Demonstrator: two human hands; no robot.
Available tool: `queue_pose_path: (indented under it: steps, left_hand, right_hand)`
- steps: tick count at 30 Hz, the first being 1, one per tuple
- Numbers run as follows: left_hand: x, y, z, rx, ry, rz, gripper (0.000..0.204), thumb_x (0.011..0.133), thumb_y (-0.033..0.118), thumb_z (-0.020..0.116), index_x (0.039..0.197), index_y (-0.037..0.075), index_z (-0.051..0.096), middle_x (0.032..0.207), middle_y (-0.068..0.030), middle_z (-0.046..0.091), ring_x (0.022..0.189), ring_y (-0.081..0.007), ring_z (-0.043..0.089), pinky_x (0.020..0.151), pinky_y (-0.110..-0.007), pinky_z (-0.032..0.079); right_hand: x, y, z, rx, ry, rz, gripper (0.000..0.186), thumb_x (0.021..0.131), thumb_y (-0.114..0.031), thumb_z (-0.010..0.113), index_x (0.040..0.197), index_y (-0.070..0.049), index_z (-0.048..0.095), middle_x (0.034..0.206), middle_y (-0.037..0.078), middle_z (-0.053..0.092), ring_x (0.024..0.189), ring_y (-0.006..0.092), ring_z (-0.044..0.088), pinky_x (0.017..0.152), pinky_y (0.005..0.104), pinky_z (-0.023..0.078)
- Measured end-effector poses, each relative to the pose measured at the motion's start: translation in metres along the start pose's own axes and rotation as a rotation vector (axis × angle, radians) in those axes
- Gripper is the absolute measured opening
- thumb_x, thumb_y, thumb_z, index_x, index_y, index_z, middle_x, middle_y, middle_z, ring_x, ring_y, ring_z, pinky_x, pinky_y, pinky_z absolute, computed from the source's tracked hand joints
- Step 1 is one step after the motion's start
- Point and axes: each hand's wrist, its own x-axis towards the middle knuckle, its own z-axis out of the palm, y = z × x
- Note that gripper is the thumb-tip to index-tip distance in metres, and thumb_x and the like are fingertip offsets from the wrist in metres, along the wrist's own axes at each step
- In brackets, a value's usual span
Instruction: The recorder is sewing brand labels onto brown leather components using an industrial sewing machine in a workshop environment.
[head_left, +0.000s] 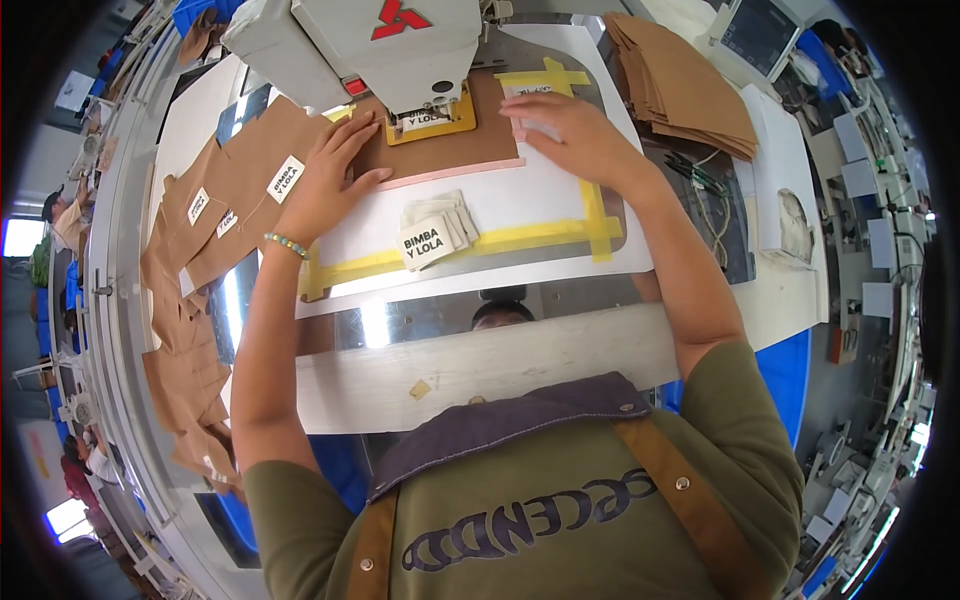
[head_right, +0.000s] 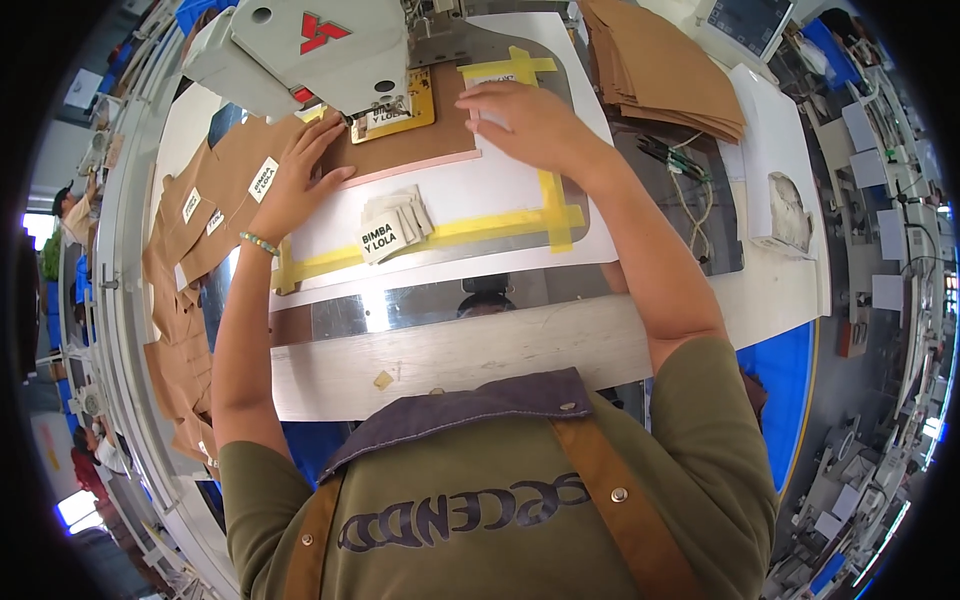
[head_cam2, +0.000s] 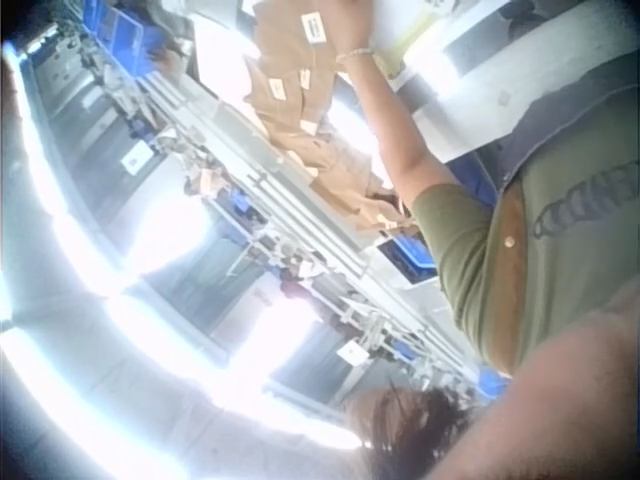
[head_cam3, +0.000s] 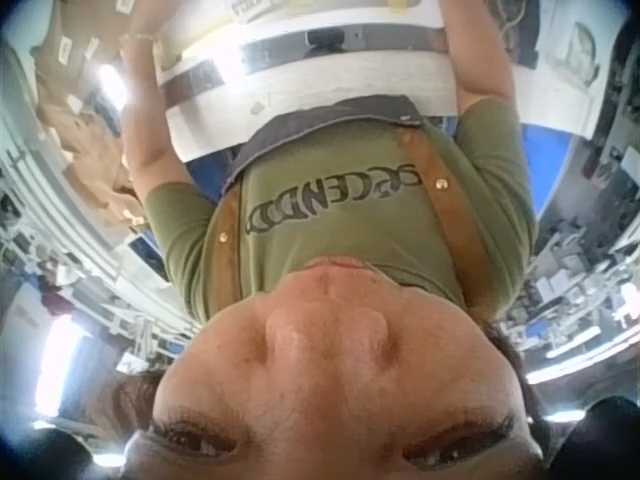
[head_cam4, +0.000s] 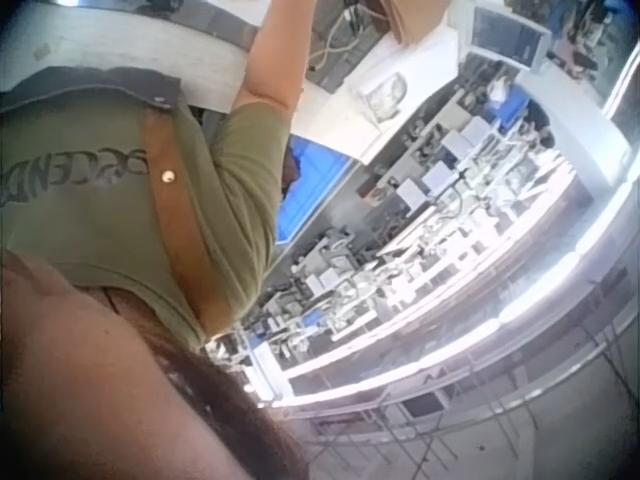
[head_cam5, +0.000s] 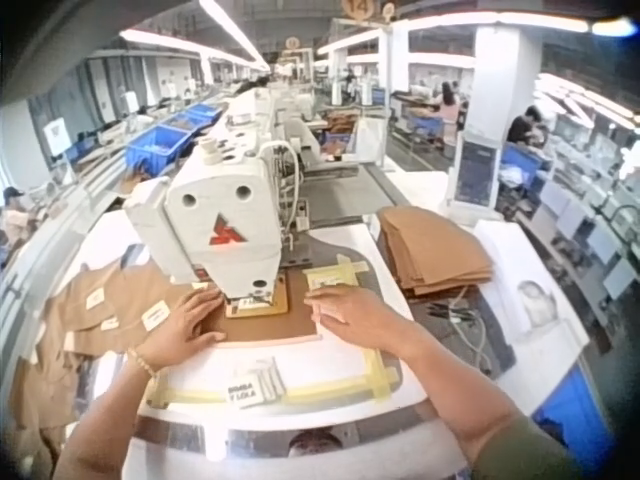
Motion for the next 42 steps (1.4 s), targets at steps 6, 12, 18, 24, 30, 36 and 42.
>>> queue_pose_path:
  steps: [6, 12, 18, 24, 30, 36, 42]
  left_hand:
    - [-0.005, -0.023, -0.016, -0.047, -0.084, -0.019, 0.070, 0.093, 0.030, 0.084, 0.154, 0.004, 0.063, 0.169, -0.0115, 0.052, 0.155, -0.0354, 0.046, 0.131, -0.047, 0.034]
    - [-0.004, -0.022, -0.014, -0.004, -0.058, 0.019, 0.068, 0.092, 0.035, 0.086, 0.152, 0.009, 0.067, 0.167, -0.0088, 0.055, 0.151, -0.0348, 0.049, 0.129, -0.048, 0.037]
    - [-0.005, -0.008, -0.002, 0.203, -0.020, 0.080, 0.056, 0.099, 0.034, 0.079, 0.151, 0.016, 0.070, 0.165, -0.0057, 0.058, 0.149, -0.0331, 0.051, 0.127, -0.049, 0.040]
    - [0.000, 0.019, 0.026, 0.398, 0.075, 0.306, 0.034, 0.103, 0.018, 0.072, 0.134, 0.005, 0.076, 0.146, -0.0097, 0.072, 0.131, -0.0315, 0.067, 0.112, -0.042, 0.056]
    - [0.001, 0.033, 0.031, 0.394, 0.150, 0.272, 0.021, 0.102, 0.020, 0.074, 0.113, 0.003, 0.079, 0.130, -0.0079, 0.079, 0.115, -0.0260, 0.076, 0.093, -0.038, 0.065]
    - [-0.053, 0.026, -0.001, 0.407, 0.103, 0.454, 0.018, 0.101, 0.016, 0.074, 0.113, 0.005, 0.080, 0.128, -0.0077, 0.080, 0.122, -0.0245, 0.076, 0.092, -0.038, 0.066]
    - [-0.134, -0.058, -0.054, 0.583, 0.109, 0.052, 0.027, 0.098, 0.007, 0.073, 0.125, 0.003, 0.079, 0.137, -0.0078, 0.077, 0.131, -0.0275, 0.071, 0.104, -0.040, 0.061]
  right_hand:
    - [0.002, -0.018, 0.004, -0.288, -0.080, -0.009, 0.046, 0.105, -0.034, 0.067, 0.136, -0.001, 0.074, 0.149, 0.012, 0.070, 0.138, 0.0316, 0.064, 0.117, 0.0436, 0.050]
    - [0.004, -0.028, 0.007, -0.443, -0.138, -0.029, 0.050, 0.106, -0.038, 0.069, 0.138, -0.001, 0.074, 0.151, 0.014, 0.069, 0.137, 0.0331, 0.065, 0.116, 0.0438, 0.052]
    - [-0.001, -0.027, 0.007, -0.425, -0.082, -0.111, 0.045, 0.104, -0.040, 0.069, 0.119, 0.001, 0.077, 0.125, 0.017, 0.075, 0.115, 0.0361, 0.073, 0.101, 0.0462, 0.058]
    - [-0.012, -0.062, -0.015, -0.610, -0.336, 0.120, 0.051, 0.104, -0.044, 0.071, 0.119, 0.005, 0.074, 0.114, 0.017, 0.071, 0.100, 0.0353, 0.074, 0.088, 0.0464, 0.061]
    - [-0.021, -0.053, -0.008, -0.682, -0.305, 0.059, 0.037, 0.104, -0.035, 0.071, 0.115, 0.001, 0.073, 0.112, 0.014, 0.072, 0.097, 0.0316, 0.075, 0.086, 0.0423, 0.062]
    - [-0.042, -0.035, -0.010, -0.597, -0.081, -0.094, 0.018, 0.099, -0.022, 0.073, 0.106, -0.006, 0.076, 0.104, 0.008, 0.074, 0.098, 0.0275, 0.076, 0.082, 0.0419, 0.063]
    - [-0.061, -0.039, -0.049, -0.462, -0.094, 0.053, 0.026, 0.102, -0.024, 0.073, 0.120, -0.006, 0.079, 0.133, 0.008, 0.077, 0.113, 0.0310, 0.075, 0.093, 0.0410, 0.061]
